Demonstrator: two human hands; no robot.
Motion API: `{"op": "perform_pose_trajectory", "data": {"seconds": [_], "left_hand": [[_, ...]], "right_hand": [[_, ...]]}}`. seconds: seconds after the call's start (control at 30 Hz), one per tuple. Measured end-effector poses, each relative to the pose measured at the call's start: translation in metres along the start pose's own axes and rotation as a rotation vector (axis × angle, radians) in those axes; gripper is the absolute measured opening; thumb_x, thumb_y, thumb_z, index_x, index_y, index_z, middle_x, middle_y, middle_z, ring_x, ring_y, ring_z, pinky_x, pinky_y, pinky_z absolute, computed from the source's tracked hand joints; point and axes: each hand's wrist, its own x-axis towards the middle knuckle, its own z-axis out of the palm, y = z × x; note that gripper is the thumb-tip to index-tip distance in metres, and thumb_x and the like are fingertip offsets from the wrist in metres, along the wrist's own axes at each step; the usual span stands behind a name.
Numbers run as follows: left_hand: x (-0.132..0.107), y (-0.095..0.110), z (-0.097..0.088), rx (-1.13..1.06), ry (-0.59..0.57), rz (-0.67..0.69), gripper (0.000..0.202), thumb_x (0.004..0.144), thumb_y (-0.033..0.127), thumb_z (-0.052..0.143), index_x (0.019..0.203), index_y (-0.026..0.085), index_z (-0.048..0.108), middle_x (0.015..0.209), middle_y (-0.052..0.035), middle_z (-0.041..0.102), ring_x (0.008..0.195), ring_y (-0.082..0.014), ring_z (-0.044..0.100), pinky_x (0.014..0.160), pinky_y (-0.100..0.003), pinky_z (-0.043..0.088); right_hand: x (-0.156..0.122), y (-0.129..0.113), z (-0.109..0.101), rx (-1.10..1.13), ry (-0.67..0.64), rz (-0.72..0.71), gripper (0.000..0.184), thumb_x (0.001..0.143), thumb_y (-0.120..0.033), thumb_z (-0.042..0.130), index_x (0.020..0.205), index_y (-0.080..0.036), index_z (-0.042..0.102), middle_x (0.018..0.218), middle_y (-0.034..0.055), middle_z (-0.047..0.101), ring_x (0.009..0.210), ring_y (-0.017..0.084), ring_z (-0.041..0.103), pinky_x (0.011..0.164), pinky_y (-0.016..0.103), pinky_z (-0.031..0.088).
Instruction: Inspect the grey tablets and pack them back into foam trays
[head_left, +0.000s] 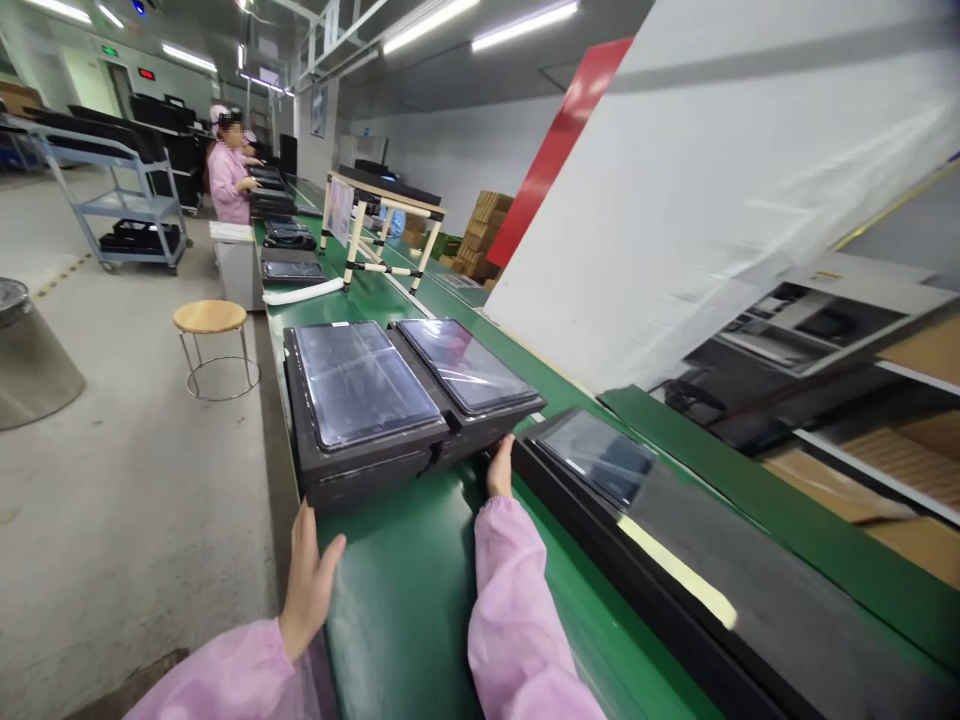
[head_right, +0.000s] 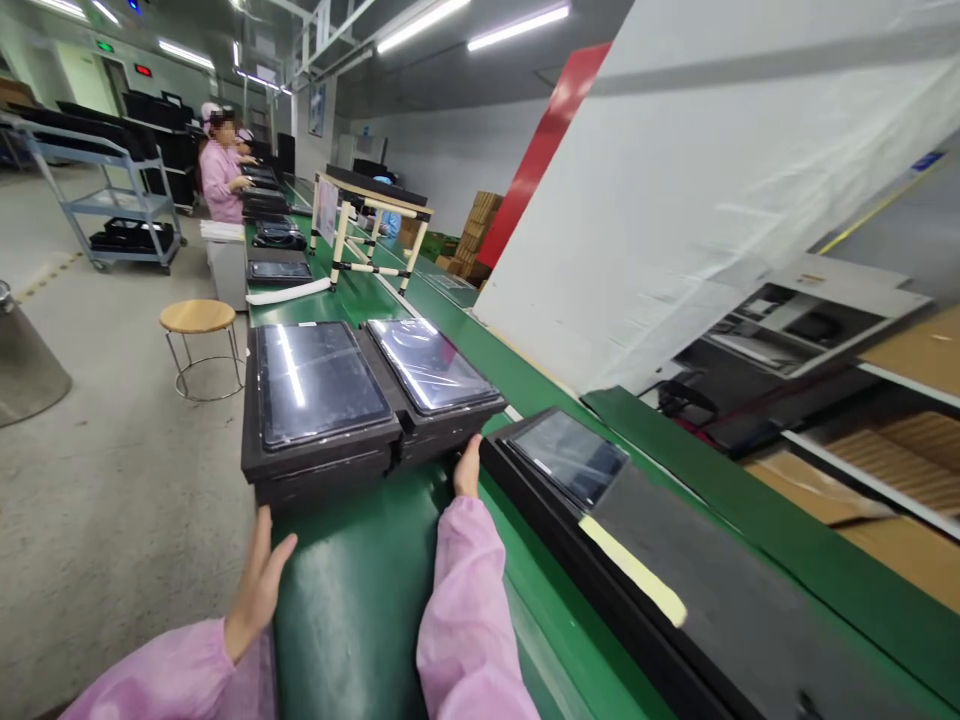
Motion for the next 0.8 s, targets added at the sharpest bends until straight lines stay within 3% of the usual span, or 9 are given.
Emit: {"op": "perform_pose_trajectory", "data": {"seconds": [0.1, 0.17, 0.23, 0.33, 0.4, 0.43, 0.5, 0.6, 0.8], "left_hand": [[0.009, 0.008, -0.021, -0.147, 0.003, 0.07, 0.079, 0.089, 0.055, 0.045, 0.159, 0.024, 0.022, 0.168, -0.0054, 0.021, 0.155, -0.0246, 0.019, 0.128, -0.044, 0.018], [0.022, 0.026, -0.039, -0.202, 0.077, 0.103, 0.072, 0.092, 0.052, 0.043, 0.157, 0.026, 0.027, 0.167, -0.0034, 0.023, 0.155, -0.0218, 0.02, 0.129, -0.042, 0.016], [0.037, 0.058, -0.054, -0.255, 0.16, 0.128, 0.065, 0.091, 0.051, 0.045, 0.151, 0.026, 0.04, 0.165, -0.0034, 0.03, 0.154, -0.0218, 0.022, 0.128, -0.043, 0.015], [0.057, 0.119, -0.066, -0.457, 0.157, 0.077, 0.055, 0.091, 0.049, 0.045, 0.14, 0.026, 0.052, 0.157, -0.0036, 0.045, 0.15, -0.0234, 0.033, 0.126, -0.048, 0.025], [0.066, 0.158, -0.065, -0.544, 0.071, -0.066, 0.05, 0.091, 0.053, 0.046, 0.121, 0.018, 0.065, 0.135, -0.0082, 0.065, 0.139, -0.0266, 0.049, 0.118, -0.047, 0.039], [0.069, 0.173, -0.061, -0.579, -0.004, -0.078, 0.045, 0.093, 0.049, 0.046, 0.115, 0.016, 0.067, 0.122, -0.008, 0.071, 0.131, -0.0252, 0.057, 0.113, -0.044, 0.046], [0.071, 0.195, -0.053, -0.642, -0.029, -0.107, 0.03, 0.094, 0.034, 0.052, 0.107, 0.013, 0.069, 0.099, -0.0035, 0.075, 0.111, -0.0197, 0.068, 0.104, -0.037, 0.054], [0.071, 0.21, -0.043, -0.683, 0.014, -0.168, 0.018, 0.092, 0.018, 0.056, 0.102, 0.013, 0.07, 0.082, 0.0028, 0.073, 0.089, -0.0131, 0.07, 0.099, -0.033, 0.056], [0.068, 0.214, -0.046, -0.609, 0.038, -0.171, 0.013, 0.09, 0.018, 0.057, 0.094, 0.016, 0.069, 0.078, 0.007, 0.071, 0.069, -0.0085, 0.067, 0.095, -0.03, 0.059]], "right_hand": [[-0.013, -0.017, -0.013, 0.034, 0.058, 0.005, 0.038, 0.097, -0.04, 0.061, 0.127, -0.017, 0.059, 0.128, 0.0103, 0.062, 0.112, 0.025, 0.063, 0.095, 0.048, 0.054], [-0.015, -0.036, -0.024, 0.057, 0.094, -0.033, 0.043, 0.098, -0.044, 0.058, 0.132, -0.017, 0.056, 0.135, 0.0117, 0.058, 0.12, 0.027, 0.06, 0.101, 0.051, 0.05], [-0.01, -0.059, -0.033, 0.069, 0.099, -0.072, 0.048, 0.102, -0.05, 0.045, 0.138, -0.019, 0.052, 0.142, 0.0125, 0.055, 0.128, 0.027, 0.056, 0.107, 0.051, 0.044], [0.006, -0.096, -0.037, 0.051, 0.038, -0.096, 0.059, 0.102, -0.058, 0.027, 0.14, -0.021, 0.051, 0.142, 0.0115, 0.057, 0.133, 0.023, 0.053, 0.112, 0.043, 0.039], [0.017, -0.115, -0.032, 0.019, -0.018, -0.101, 0.061, 0.095, -0.063, 0.039, 0.134, -0.019, 0.056, 0.14, 0.0101, 0.059, 0.132, 0.023, 0.052, 0.111, 0.04, 0.038], [0.022, -0.123, -0.028, 0.003, -0.041, -0.105, 0.06, 0.092, -0.063, 0.045, 0.13, -0.019, 0.059, 0.138, 0.0091, 0.06, 0.131, 0.023, 0.052, 0.111, 0.039, 0.037], [0.028, -0.134, -0.019, -0.027, -0.08, -0.108, 0.06, 0.086, -0.064, 0.054, 0.118, -0.015, 0.064, 0.13, 0.0089, 0.064, 0.126, 0.023, 0.054, 0.11, 0.036, 0.037], [0.03, -0.143, -0.01, -0.065, -0.112, -0.102, 0.057, 0.079, -0.063, 0.063, 0.1, -0.01, 0.069, 0.111, 0.0084, 0.069, 0.114, 0.024, 0.057, 0.106, 0.034, 0.038], [0.017, -0.147, -0.01, -0.087, -0.082, -0.061, 0.05, 0.076, -0.057, 0.064, 0.095, -0.011, 0.07, 0.1, 0.0037, 0.068, 0.104, 0.02, 0.059, 0.098, 0.031, 0.042]]}}
